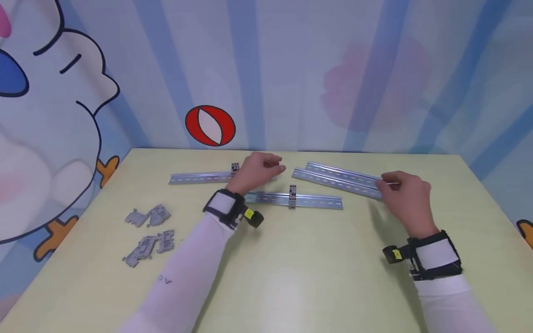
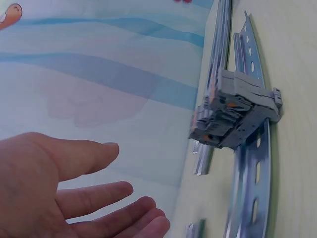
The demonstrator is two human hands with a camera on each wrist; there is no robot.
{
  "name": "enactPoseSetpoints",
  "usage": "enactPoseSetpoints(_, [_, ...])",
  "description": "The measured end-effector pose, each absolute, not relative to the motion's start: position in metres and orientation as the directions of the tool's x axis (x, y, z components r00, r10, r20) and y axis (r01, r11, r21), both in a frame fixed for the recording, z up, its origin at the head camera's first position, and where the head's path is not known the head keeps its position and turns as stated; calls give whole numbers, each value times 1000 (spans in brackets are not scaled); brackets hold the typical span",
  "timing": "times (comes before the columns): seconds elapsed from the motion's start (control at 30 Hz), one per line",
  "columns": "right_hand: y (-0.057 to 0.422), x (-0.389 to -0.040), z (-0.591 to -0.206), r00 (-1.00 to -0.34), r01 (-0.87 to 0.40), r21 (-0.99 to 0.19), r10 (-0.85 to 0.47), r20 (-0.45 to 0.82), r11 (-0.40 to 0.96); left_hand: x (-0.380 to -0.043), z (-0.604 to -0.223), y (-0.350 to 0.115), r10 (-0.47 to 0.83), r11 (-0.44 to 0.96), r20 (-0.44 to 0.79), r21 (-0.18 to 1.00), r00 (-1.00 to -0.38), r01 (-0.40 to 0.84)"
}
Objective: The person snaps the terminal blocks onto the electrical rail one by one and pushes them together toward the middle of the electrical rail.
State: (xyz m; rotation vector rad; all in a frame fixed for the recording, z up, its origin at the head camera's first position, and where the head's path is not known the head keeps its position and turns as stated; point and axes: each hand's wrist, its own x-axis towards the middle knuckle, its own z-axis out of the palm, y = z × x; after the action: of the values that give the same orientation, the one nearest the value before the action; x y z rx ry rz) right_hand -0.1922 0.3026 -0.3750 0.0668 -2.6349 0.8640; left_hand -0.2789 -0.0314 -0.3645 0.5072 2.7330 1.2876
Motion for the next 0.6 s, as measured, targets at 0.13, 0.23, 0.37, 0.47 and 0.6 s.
enactPoseSetpoints(0.13, [344,-193,-381,-963,38,-579,185,197,814,-298,-375,-15,324,572,-23,801,-946,177])
enactPoseSetpoints(0.23, [364,-196,-389,-971,165,-588,234,43,792,-307,-382,-7,339,536,-75,834,-938,127])
enactPoseSetpoints(0.37, [373,-200,-399,-958,262,-597,278,-67,758,-314,-387,0,361,481,-111,873,-926,83])
enactPoseSetpoints(0.47, [376,-201,-403,-952,282,-604,297,-78,745,-316,-389,6,360,448,-101,891,-927,77])
enactPoseSetpoints(0.6, [379,-200,-403,-952,278,-610,299,-70,742,-319,-393,12,354,365,-69,928,-933,69])
